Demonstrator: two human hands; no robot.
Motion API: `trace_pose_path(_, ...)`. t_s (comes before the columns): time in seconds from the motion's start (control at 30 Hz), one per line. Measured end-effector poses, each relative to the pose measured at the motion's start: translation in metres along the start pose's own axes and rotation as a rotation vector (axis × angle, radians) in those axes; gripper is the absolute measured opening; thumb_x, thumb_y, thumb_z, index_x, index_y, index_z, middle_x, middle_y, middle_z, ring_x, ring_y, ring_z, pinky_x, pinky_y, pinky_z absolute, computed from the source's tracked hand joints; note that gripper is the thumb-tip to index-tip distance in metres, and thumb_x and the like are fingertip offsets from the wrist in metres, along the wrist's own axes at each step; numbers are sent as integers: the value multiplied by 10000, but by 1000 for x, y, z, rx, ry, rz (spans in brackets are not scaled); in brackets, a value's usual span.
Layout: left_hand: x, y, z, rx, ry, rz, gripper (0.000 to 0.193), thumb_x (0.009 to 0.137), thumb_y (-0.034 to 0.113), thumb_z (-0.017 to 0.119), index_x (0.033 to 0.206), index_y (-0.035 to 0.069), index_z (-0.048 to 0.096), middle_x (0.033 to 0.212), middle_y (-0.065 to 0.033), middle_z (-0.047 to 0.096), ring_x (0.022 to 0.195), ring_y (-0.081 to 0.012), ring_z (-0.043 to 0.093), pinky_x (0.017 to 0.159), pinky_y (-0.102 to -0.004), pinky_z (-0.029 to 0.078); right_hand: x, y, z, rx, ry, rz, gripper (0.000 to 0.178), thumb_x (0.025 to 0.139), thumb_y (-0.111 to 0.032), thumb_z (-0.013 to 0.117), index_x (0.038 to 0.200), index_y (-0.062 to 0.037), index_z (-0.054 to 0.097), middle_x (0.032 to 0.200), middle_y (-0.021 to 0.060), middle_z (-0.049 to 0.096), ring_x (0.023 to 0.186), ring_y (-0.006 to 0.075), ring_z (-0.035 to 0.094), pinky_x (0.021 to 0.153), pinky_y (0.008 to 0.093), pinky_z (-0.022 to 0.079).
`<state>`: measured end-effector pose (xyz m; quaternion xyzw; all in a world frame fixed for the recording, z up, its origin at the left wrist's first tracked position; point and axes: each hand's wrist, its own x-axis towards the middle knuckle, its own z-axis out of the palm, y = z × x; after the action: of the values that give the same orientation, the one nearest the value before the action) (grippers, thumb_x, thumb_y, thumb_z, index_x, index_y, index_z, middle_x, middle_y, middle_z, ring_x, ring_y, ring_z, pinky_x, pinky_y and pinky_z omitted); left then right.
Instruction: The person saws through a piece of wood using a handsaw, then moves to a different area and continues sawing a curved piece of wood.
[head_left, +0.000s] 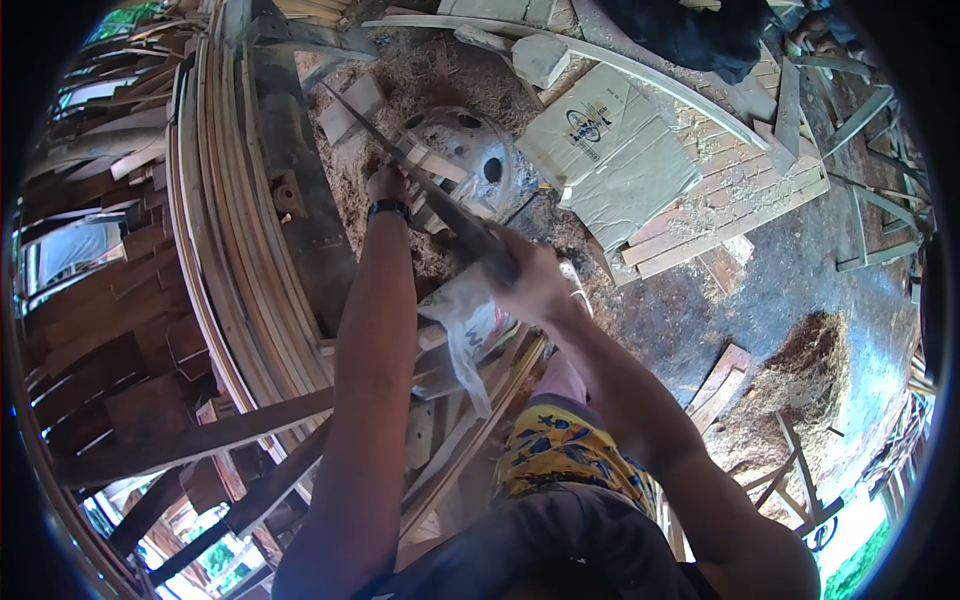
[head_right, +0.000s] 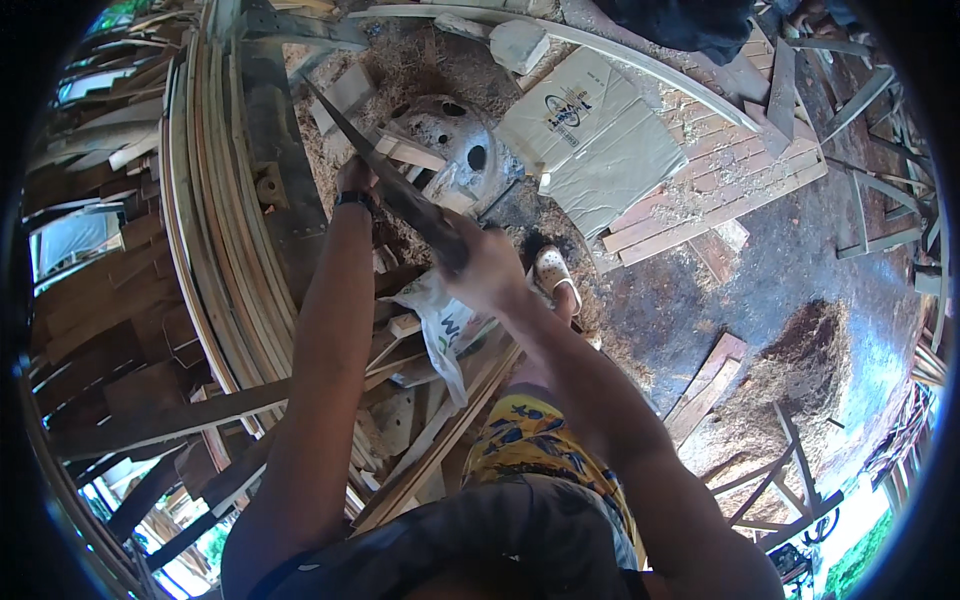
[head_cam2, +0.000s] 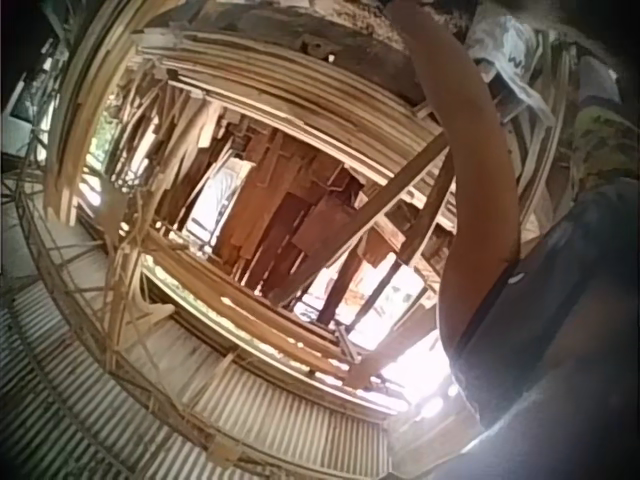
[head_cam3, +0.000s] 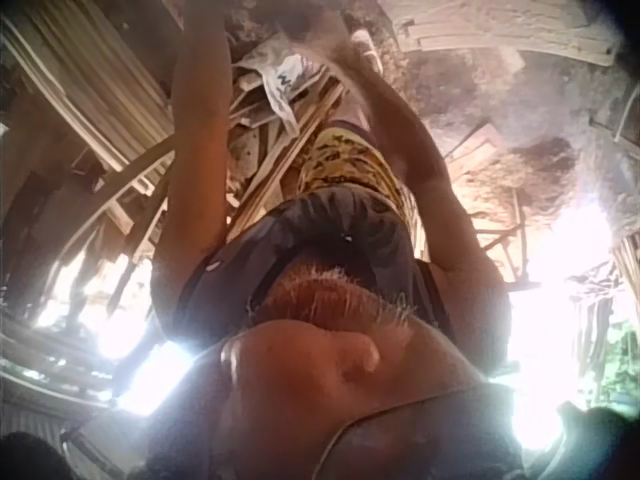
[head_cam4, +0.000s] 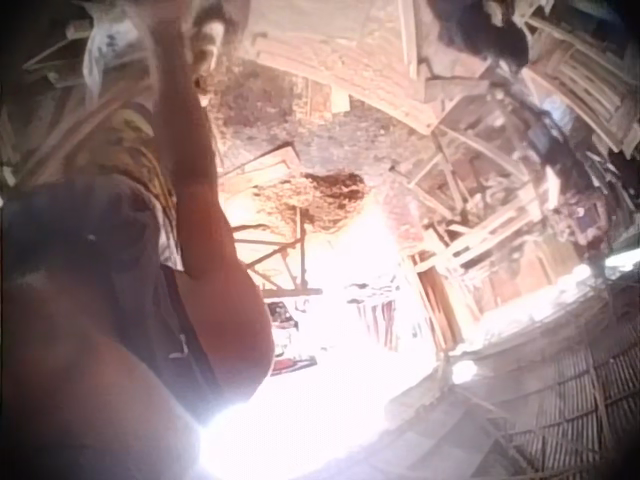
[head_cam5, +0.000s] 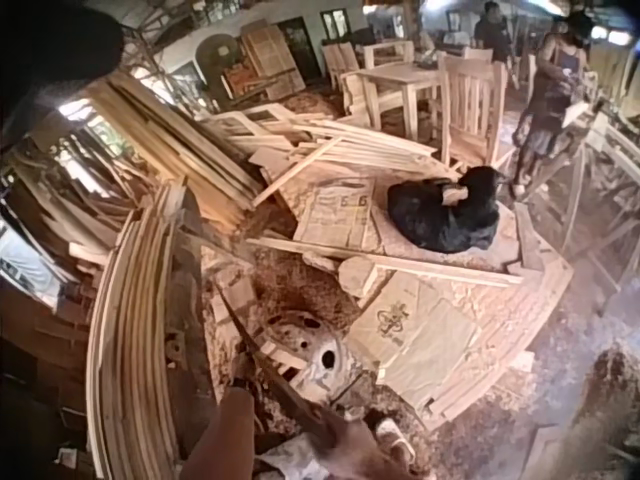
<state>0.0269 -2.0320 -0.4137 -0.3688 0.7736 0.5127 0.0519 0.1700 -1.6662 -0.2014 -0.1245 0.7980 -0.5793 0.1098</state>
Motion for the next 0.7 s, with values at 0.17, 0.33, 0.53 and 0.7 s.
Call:
trace_pose_path(0.17,-49,53,-1,200,3,127,357,986,183,528,1318,104,635,1101,-136,736,1002,-237,711,777,-392,537,-45,-8,-27,-45,-30,-15,500,895,-107,655,1380,-42,557,879,175,736,693,338,728,730,424,600)
trace_pose_path(0.33,-87,89,12,-496,150,-231,338,1038,213,443,1247,2,605,1064,-110,734,997,-253,699,858,-347,489,-161,-28,-108,-63,-126,123,582,828,-32,720,1379,28,543,948,206,739,795,250,768,675,338,598)
trace_pose_path(0.53,-77,80,2,-234,-28,-127,459,1075,285,385,1429,16,499,1415,-131,588,1262,-272,592,1071,-432,470,-101,-16,-72,-36,-83,125,562,830,-64,719,1364,16,563,898,196,741,776,282,766,680,358,598)
trace_pose_path(0.7,-77,75,7,-431,45,-153,366,1042,245,467,1292,43,642,1213,-85,713,1101,-218,675,868,-336,479,12,19,9,74,22,3,514,851,-174,693,1350,-92,601,760,184,700,676,359,724,629,438,580)
